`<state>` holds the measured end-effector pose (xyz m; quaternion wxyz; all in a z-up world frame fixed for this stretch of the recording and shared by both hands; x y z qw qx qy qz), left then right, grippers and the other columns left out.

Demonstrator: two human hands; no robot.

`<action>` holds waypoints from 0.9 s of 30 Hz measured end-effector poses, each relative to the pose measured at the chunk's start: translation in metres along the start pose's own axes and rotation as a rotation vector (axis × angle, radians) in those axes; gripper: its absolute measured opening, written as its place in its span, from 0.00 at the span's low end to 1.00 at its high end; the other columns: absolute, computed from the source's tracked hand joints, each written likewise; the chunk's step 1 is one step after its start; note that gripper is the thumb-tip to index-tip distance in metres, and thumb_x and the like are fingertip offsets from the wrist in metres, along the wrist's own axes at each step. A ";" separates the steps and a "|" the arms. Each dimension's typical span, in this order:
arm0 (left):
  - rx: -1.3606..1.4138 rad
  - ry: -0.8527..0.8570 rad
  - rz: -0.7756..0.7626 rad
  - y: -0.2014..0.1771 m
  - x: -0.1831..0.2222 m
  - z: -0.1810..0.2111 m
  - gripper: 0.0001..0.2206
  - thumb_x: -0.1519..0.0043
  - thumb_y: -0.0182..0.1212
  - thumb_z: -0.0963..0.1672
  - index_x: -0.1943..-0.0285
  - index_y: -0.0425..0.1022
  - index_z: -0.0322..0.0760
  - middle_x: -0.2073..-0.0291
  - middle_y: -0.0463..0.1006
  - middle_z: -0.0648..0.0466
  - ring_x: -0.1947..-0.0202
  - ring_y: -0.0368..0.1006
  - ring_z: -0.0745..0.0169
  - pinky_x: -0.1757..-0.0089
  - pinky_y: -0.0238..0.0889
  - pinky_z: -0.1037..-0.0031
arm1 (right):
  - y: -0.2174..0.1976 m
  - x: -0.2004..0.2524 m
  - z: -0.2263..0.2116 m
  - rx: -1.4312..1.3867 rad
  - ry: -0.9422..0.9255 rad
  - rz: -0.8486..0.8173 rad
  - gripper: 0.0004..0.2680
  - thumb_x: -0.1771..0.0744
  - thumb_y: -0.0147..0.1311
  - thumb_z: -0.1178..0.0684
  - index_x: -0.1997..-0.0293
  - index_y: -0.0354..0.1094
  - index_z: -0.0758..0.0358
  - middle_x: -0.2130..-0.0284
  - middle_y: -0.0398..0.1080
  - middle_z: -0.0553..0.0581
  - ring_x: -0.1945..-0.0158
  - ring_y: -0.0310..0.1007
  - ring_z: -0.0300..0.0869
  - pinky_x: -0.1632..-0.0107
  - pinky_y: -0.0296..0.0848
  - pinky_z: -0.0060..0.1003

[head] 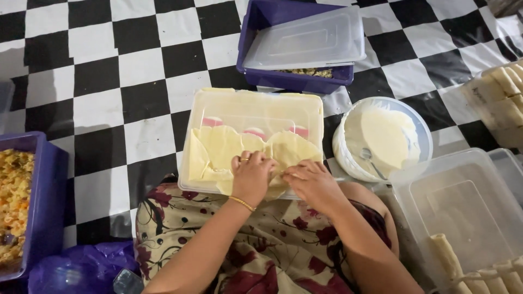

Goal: The person is preparing rolled food items by laying out dough sheets, adding filling, and rolling them into shape on a tray.

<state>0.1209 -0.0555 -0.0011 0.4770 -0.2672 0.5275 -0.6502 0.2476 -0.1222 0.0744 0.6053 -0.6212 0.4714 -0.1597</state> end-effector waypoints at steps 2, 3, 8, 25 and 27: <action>-0.048 0.030 -0.007 -0.024 0.006 0.004 0.06 0.38 0.57 0.53 0.61 0.77 0.58 0.60 0.70 0.64 0.49 0.61 0.57 0.48 0.50 0.61 | 0.001 -0.005 -0.010 0.030 -0.039 -0.021 0.04 0.36 0.56 0.52 0.60 0.74 0.52 0.56 0.72 0.46 0.45 0.65 0.46 0.51 0.67 0.41; -0.095 0.057 -0.012 -0.036 0.009 0.007 0.05 0.43 0.65 0.51 0.63 0.77 0.56 0.62 0.69 0.62 0.50 0.60 0.55 0.49 0.51 0.60 | 0.003 -0.008 -0.018 0.059 -0.082 -0.042 0.04 0.37 0.56 0.52 0.63 0.73 0.54 0.58 0.72 0.48 0.44 0.64 0.47 0.50 0.66 0.42; -0.175 0.226 -0.028 -0.034 0.023 0.030 0.04 0.43 0.61 0.47 0.68 0.77 0.49 0.65 0.69 0.57 0.54 0.62 0.52 0.52 0.52 0.61 | 0.021 0.022 0.063 -0.137 0.351 -0.009 0.07 0.35 0.53 0.52 0.57 0.77 0.48 0.53 0.77 0.49 0.44 0.71 0.49 0.46 0.68 0.46; -0.110 0.556 0.347 -0.050 0.040 0.095 0.03 0.34 0.51 0.42 0.61 0.69 0.44 0.69 0.67 0.52 0.62 0.70 0.52 0.60 0.59 0.66 | 0.069 0.130 0.155 -0.453 1.140 -0.394 0.15 0.35 0.55 0.37 0.54 0.82 0.53 0.53 0.79 0.64 0.48 0.76 0.61 0.48 0.74 0.50; -0.146 0.552 0.316 -0.043 0.043 0.092 0.05 0.33 0.50 0.43 0.53 0.72 0.43 0.62 0.70 0.50 0.57 0.73 0.50 0.59 0.59 0.66 | 0.078 0.138 0.164 -0.560 1.219 -0.306 0.14 0.36 0.60 0.44 0.50 0.78 0.58 0.61 0.78 0.63 0.73 0.74 0.48 0.79 0.72 0.35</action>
Point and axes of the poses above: each hand's wrist, its own x-axis away from the middle knuckle, its own y-axis out of the palm, z = x × y, the point moved 9 cm from there along -x, towards the middle knuckle
